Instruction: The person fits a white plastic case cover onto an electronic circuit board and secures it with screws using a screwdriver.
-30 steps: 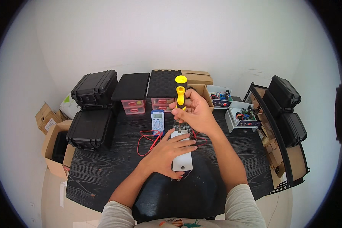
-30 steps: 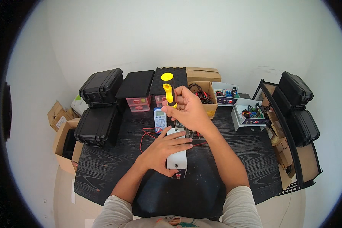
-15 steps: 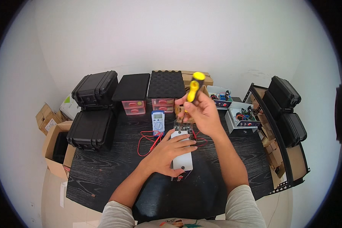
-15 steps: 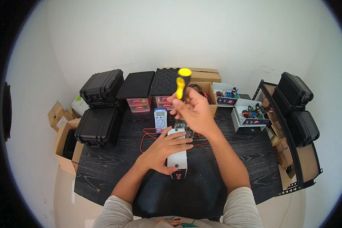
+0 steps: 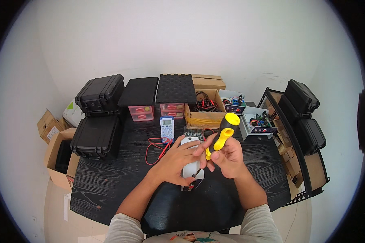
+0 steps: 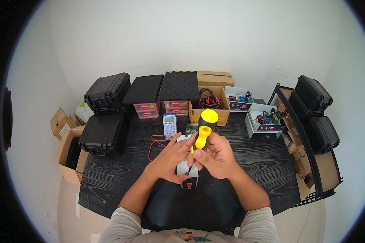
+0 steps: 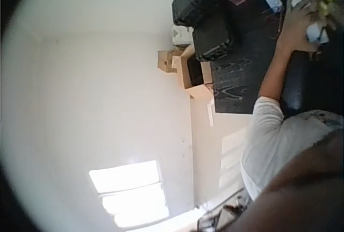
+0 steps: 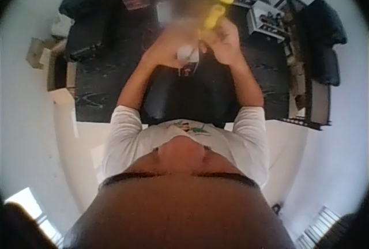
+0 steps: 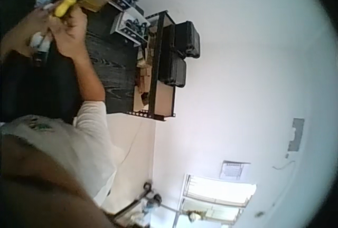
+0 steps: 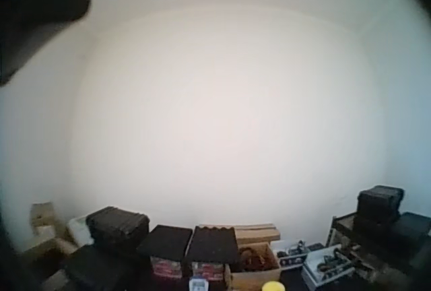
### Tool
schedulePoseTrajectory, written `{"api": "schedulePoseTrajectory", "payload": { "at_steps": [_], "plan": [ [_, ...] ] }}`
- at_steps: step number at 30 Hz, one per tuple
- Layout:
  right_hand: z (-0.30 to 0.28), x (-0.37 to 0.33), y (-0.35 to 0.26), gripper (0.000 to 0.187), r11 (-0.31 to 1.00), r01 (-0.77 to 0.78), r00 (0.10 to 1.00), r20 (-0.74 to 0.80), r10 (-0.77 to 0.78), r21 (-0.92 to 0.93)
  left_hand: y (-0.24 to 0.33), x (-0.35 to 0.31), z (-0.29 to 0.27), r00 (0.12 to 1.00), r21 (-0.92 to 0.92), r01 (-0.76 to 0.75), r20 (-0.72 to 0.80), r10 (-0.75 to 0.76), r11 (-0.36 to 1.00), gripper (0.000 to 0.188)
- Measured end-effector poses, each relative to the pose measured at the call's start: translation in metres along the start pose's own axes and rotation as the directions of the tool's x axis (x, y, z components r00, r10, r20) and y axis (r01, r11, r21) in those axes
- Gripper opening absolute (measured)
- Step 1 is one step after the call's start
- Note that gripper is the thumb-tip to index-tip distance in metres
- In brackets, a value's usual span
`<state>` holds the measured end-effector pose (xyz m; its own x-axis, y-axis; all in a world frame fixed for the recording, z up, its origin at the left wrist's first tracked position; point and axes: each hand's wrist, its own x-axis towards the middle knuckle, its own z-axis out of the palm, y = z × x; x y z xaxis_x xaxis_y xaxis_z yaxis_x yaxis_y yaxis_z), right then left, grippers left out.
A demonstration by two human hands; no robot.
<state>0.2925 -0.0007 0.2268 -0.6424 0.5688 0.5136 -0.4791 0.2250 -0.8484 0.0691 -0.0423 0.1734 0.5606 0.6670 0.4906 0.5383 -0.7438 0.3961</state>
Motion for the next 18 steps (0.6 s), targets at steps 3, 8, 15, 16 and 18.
{"api": "schedulePoseTrajectory", "payload": {
  "at_steps": [3, 8, 15, 16, 18],
  "plan": [
    [0.001, -0.002, 0.002, 0.042, 1.0, -0.002, 1.0, -0.004, 0.002, 0.003, 0.0, 0.0, -0.001, 1.0, 0.011, 0.011, 0.016, -0.012, 1.0, 0.07],
    [0.001, -0.006, 0.002, 0.038, 0.997, -0.011, 1.0, -0.021, 0.012, 0.075, 0.0, -0.001, 0.002, 1.0, 0.015, 0.014, 0.009, -0.014, 1.0, 0.075],
    [-0.006, -0.005, 0.009, 0.036, 0.989, 0.127, 0.986, 0.098, -0.134, 0.069, -0.003, -0.002, 0.004, 1.0, 0.004, 0.018, -0.015, -0.018, 1.0, 0.086],
    [-0.006, -0.006, 0.003, 0.036, 0.994, 0.058, 0.993, 0.094, -0.067, 0.096, -0.003, -0.001, 0.004, 1.0, -0.006, 0.022, -0.015, -0.022, 1.0, 0.087],
    [-0.004, -0.007, -0.001, 0.039, 0.997, -0.008, 0.997, 0.08, 0.002, 0.082, -0.001, -0.001, 0.004, 0.999, -0.025, 0.029, -0.022, -0.03, 0.999, 0.085]
  ]
}}
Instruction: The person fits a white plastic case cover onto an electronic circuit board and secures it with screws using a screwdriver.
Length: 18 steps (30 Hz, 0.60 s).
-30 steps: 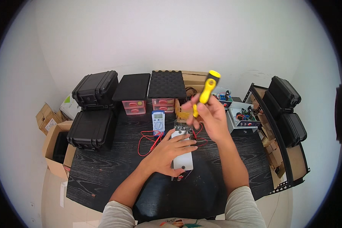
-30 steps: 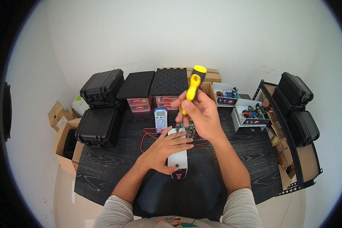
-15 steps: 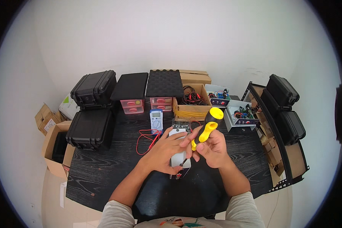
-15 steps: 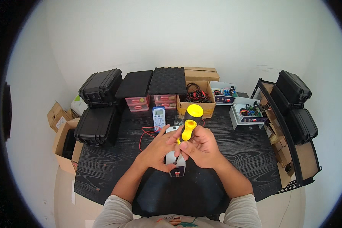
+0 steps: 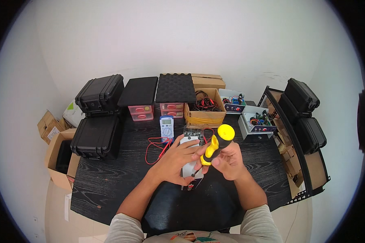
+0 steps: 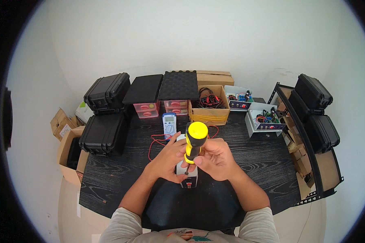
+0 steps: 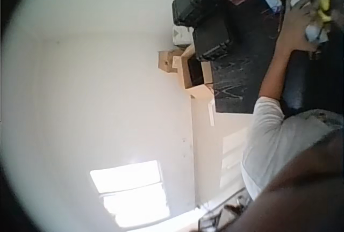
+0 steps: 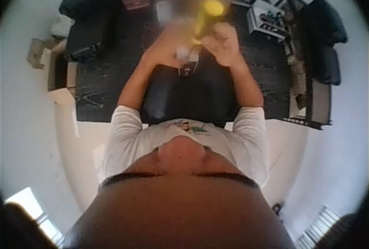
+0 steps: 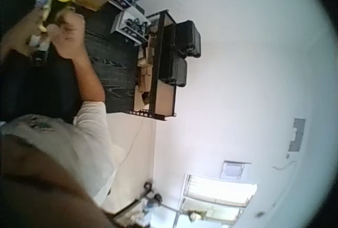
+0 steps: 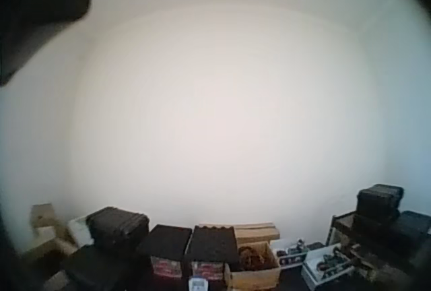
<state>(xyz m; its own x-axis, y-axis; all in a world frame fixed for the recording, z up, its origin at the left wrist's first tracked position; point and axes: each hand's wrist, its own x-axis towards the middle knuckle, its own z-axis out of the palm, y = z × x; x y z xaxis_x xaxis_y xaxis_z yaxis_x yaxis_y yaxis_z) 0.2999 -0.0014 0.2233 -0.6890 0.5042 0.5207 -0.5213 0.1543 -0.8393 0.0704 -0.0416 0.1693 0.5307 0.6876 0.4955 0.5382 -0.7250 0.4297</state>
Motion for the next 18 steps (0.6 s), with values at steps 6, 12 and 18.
{"api": "schedulePoseTrajectory", "payload": {
  "at_steps": [6, 12, 18],
  "plan": [
    [0.011, 0.009, 0.005, 0.039, 0.999, 0.038, 0.992, -0.124, -0.038, 0.003, 0.005, 0.002, -0.003, 0.999, 0.017, 0.021, 0.032, -0.021, 1.0, 0.082],
    [0.005, 0.01, -0.001, 0.042, 0.993, -0.046, 0.999, 0.009, 0.045, 0.107, 0.001, -0.001, -0.005, 0.999, 0.023, -0.017, 0.034, 0.016, 1.0, 0.08],
    [0.01, 0.014, 0.003, 0.069, 1.0, -0.023, 0.997, -0.069, 0.023, -0.005, 0.006, 0.003, -0.006, 0.996, 0.015, 0.026, 0.08, -0.027, 1.0, 0.073]
  ]
}}
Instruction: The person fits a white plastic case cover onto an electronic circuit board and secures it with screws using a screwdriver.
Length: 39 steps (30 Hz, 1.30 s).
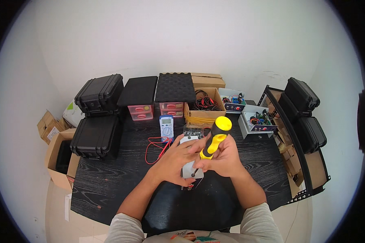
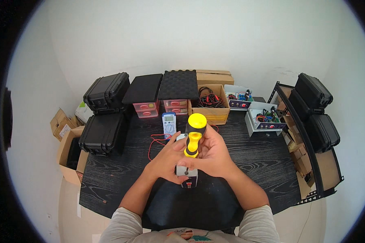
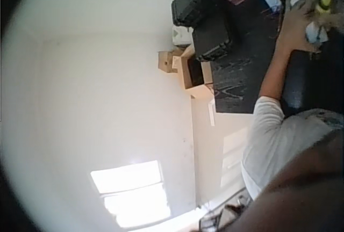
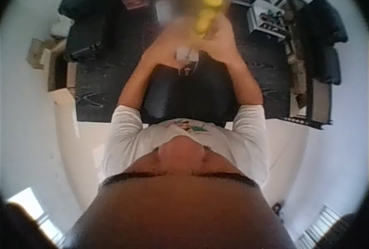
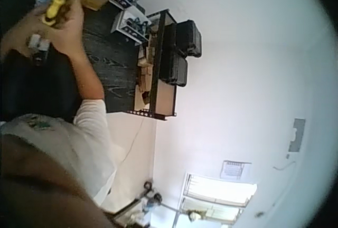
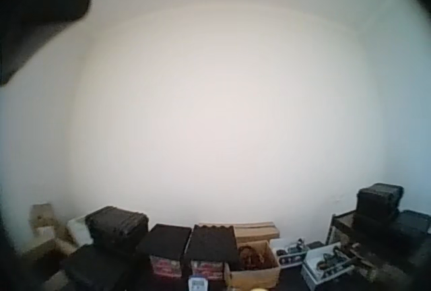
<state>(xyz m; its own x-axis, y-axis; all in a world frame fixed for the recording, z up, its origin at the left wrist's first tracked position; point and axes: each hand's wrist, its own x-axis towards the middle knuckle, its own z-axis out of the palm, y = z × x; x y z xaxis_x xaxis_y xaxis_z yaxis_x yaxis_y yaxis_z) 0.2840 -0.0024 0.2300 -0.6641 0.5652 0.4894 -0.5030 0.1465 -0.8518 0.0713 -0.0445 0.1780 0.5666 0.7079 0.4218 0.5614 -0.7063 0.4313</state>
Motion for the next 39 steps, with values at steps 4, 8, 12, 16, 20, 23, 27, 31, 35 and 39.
{"api": "schedulePoseTrajectory", "payload": {
  "at_steps": [4, 8, 12, 16, 20, 23, 27, 31, 35, 39],
  "plan": [
    [0.004, 0.005, -0.002, 0.05, 0.993, -0.019, 0.999, -0.04, 0.024, 0.12, -0.006, -0.003, 0.002, 0.998, 0.013, -0.051, -0.043, 0.051, 0.999, 0.06],
    [-0.007, 0.002, -0.003, 0.054, 0.984, -0.171, 0.983, 0.073, 0.167, 0.049, -0.006, -0.002, 0.003, 0.998, -0.014, -0.038, -0.053, 0.037, 0.999, 0.056],
    [0.014, 0.005, 0.002, 0.038, 0.998, 0.055, 0.996, -0.071, -0.057, -0.025, -0.003, -0.001, 0.001, 0.999, -0.052, -0.014, -0.046, 0.012, 0.999, 0.059],
    [0.003, 0.002, 0.008, 0.047, 0.986, 0.134, 0.988, -0.057, -0.14, -0.101, 0.0, 0.0, 0.001, 0.998, -0.023, -0.011, -0.055, 0.01, 1.0, 0.072],
    [-0.002, 0.004, -0.004, 0.055, 0.995, -0.098, 0.99, 0.098, 0.098, -0.007, -0.008, -0.004, 0.005, 0.993, -0.017, -0.068, -0.096, 0.066, 0.998, 0.08],
    [0.008, 0.004, -0.002, 0.044, 0.994, -0.079, 0.996, 0.035, 0.081, -0.069, -0.001, -0.002, 0.002, 0.995, -0.091, -0.026, -0.096, 0.017, 0.995, 0.08],
    [0.013, 0.006, 0.003, 0.034, 0.987, 0.056, 0.998, 0.017, -0.054, -0.151, 0.005, 0.001, 0.002, 0.991, -0.115, 0.002, -0.13, -0.017, 0.993, 0.078],
    [0.01, 0.007, -0.009, 0.036, 0.988, -0.119, 0.991, 0.056, 0.125, -0.098, -0.01, -0.008, 0.005, 0.996, -0.022, -0.072, -0.053, 0.071, 0.997, 0.071],
    [0.013, 0.006, -0.01, 0.036, 0.981, -0.183, 0.981, 0.048, 0.186, -0.07, -0.006, -0.002, 0.005, 0.994, 0.006, -0.086, -0.069, 0.086, 0.996, 0.068],
    [0.01, 0.008, -0.004, 0.041, 0.992, -0.116, 0.993, -0.017, 0.115, -0.05, 0.003, 0.0, 0.001, 0.993, -0.188, -0.001, -0.118, -0.022, 0.982, 0.069]
  ]
}}
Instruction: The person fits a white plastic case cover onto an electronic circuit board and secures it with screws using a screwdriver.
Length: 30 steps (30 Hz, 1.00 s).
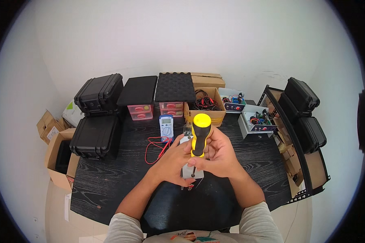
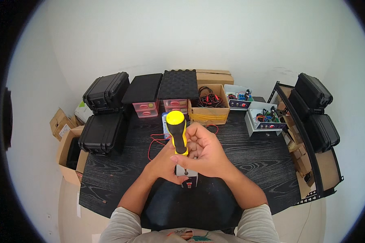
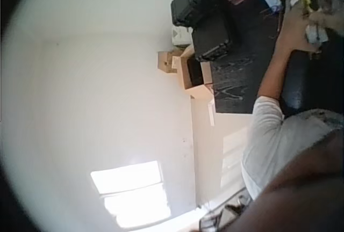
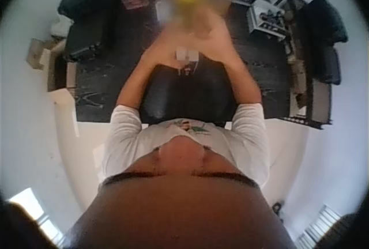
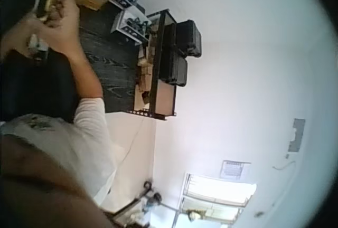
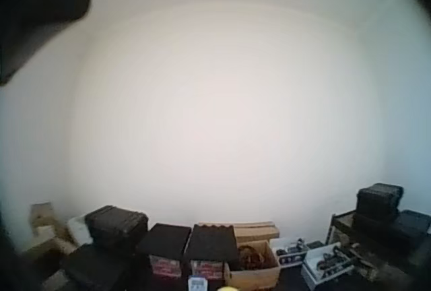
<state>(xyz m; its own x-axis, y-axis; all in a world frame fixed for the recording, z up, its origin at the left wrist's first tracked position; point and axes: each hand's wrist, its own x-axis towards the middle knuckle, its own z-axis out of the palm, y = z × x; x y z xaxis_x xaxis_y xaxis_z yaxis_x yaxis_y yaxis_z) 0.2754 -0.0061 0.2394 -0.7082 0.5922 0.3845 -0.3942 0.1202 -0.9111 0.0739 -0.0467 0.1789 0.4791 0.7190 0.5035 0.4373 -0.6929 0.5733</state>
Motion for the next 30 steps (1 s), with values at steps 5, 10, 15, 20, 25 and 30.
{"api": "schedulePoseTrajectory", "payload": {
  "at_steps": [5, 10, 15, 20, 25, 30],
  "plan": [
    [0.004, 0.002, 0.003, 0.046, 0.999, 0.045, 0.998, -0.049, -0.044, 0.025, -0.002, -0.001, -0.001, 1.0, 0.0, -0.013, -0.025, 0.013, 1.0, 0.071],
    [0.005, 0.003, -0.001, 0.055, 0.984, 0.089, 0.994, -0.047, -0.097, -0.155, -0.008, -0.002, 0.001, 0.999, 0.124, -0.025, 0.035, 0.021, 0.992, 0.074],
    [0.002, 0.003, 0.007, 0.059, 0.983, 0.143, 0.987, -0.061, -0.15, -0.116, -0.008, -0.001, 0.001, 0.998, 0.137, -0.017, 0.057, 0.009, 0.99, 0.073],
    [0.004, 0.005, 0.013, 0.063, 0.979, 0.199, 0.976, -0.084, -0.202, -0.037, -0.01, -0.001, 0.002, 0.997, 0.145, -0.026, 0.069, 0.016, 0.989, 0.076],
    [0.012, 0.007, 0.002, 0.061, 0.982, 0.083, 0.989, -0.103, -0.101, -0.169, -0.011, -0.003, 0.001, 0.995, 0.151, -0.001, 0.097, -0.014, 0.989, 0.081],
    [0.015, 0.009, 0.001, 0.059, 0.978, 0.114, 0.977, -0.162, -0.142, -0.174, -0.009, -0.003, 0.002, 0.998, 0.15, -0.011, 0.056, 0.002, 0.989, 0.084]
  ]
}}
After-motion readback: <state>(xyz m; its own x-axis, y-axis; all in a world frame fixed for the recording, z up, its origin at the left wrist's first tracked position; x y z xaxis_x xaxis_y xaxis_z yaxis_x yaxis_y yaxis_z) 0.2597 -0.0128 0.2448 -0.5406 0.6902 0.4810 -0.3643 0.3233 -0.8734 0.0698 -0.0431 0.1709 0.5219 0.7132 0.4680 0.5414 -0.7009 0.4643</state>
